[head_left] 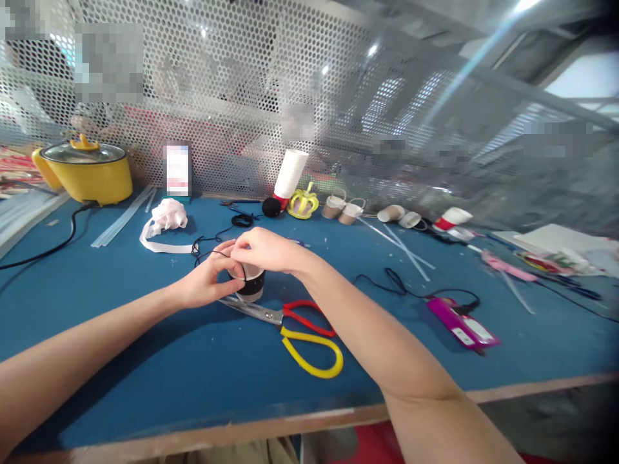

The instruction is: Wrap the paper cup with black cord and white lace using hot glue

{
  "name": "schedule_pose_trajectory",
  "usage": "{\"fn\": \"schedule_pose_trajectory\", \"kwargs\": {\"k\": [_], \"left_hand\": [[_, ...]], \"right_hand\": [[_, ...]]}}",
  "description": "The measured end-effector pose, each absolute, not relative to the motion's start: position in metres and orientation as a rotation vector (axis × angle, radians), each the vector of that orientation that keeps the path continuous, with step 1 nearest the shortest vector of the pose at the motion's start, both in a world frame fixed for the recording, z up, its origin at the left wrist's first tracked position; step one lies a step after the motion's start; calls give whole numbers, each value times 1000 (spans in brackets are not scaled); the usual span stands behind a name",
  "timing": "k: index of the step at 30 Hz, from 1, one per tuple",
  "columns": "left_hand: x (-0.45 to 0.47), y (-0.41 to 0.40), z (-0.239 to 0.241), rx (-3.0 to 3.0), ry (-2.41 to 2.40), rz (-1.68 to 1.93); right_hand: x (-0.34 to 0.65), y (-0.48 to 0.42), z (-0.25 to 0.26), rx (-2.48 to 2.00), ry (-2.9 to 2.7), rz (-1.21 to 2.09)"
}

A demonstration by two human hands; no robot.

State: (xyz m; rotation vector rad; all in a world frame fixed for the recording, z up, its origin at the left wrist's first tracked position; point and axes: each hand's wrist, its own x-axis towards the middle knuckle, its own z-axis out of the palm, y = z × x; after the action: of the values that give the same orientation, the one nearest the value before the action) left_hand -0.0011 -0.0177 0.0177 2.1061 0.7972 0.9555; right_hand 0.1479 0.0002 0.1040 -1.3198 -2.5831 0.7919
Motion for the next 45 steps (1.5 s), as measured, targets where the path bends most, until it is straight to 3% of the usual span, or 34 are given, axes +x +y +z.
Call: {"fn": "schedule_pose_trajectory", "kwargs": {"k": [3, 7, 19, 45], "left_hand": [[0, -19, 22, 2168, 788, 932], [-2, -15, 20, 2145, 787, 925], [-5, -16, 25, 1476, 692, 870], [-5, -20, 31, 1283, 585, 772]], "right_hand": [[152, 2, 98, -1288, -2420, 985], [157, 4, 83, -1293, -2117, 976], [191, -17, 69, -935, -1365, 1310], [203, -33, 51, -985, -1170, 1319]]}}
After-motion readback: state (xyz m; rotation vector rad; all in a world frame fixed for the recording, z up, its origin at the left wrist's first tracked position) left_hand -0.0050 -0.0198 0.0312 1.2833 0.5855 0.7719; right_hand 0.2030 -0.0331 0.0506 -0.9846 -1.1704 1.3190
